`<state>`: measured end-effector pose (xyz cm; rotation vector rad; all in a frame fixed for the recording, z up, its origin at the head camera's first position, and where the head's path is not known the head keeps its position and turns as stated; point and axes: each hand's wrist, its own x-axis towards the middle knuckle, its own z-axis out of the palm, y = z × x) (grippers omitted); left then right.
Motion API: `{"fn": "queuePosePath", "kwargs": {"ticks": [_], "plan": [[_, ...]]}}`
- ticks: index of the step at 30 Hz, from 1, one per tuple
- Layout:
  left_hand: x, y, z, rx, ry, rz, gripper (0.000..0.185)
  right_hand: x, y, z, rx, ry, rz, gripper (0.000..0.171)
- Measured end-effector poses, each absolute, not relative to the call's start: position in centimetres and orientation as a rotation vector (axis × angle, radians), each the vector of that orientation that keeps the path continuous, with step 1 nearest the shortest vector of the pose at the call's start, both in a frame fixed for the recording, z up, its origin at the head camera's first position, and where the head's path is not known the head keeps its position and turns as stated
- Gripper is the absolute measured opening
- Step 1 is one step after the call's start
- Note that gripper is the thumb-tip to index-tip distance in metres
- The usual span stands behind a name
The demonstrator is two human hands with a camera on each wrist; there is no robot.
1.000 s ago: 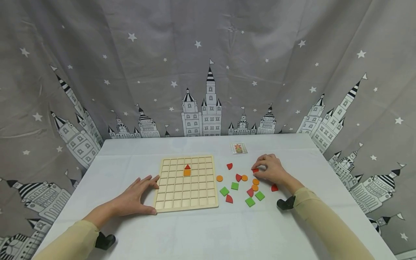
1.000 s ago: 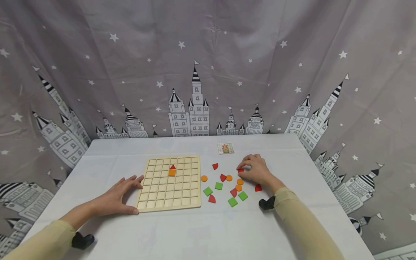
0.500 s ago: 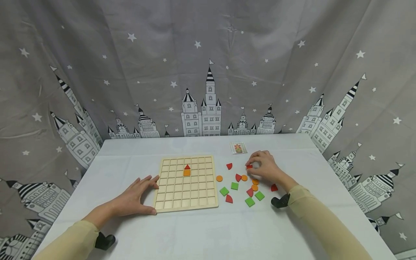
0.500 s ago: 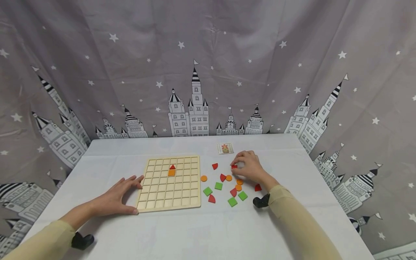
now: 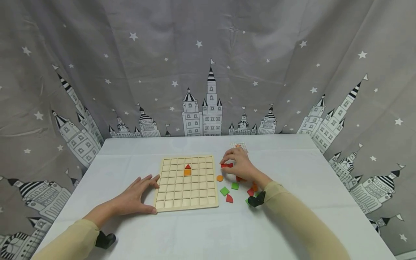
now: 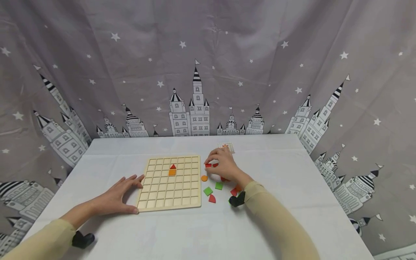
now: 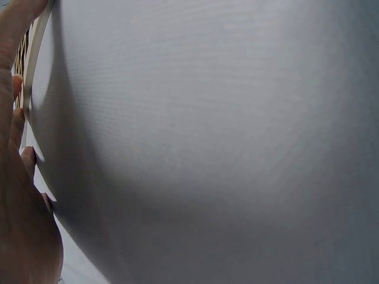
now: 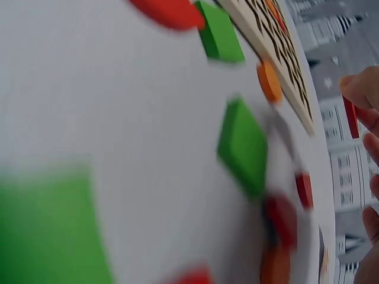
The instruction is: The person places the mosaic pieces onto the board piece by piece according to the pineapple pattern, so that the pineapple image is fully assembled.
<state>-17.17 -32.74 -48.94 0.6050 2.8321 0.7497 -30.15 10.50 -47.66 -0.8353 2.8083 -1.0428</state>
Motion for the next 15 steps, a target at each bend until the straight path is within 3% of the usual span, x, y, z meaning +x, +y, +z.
{"fn": "queuePosePath", "kwargs": {"ticks": [15], "plan": [[-17.1, -32.7, -48.9, 0.584, 2.830, 0.754, 0.085, -29.9, 3.4, -48.9, -1.011, 2.825, -0.971, 0.018]]}}
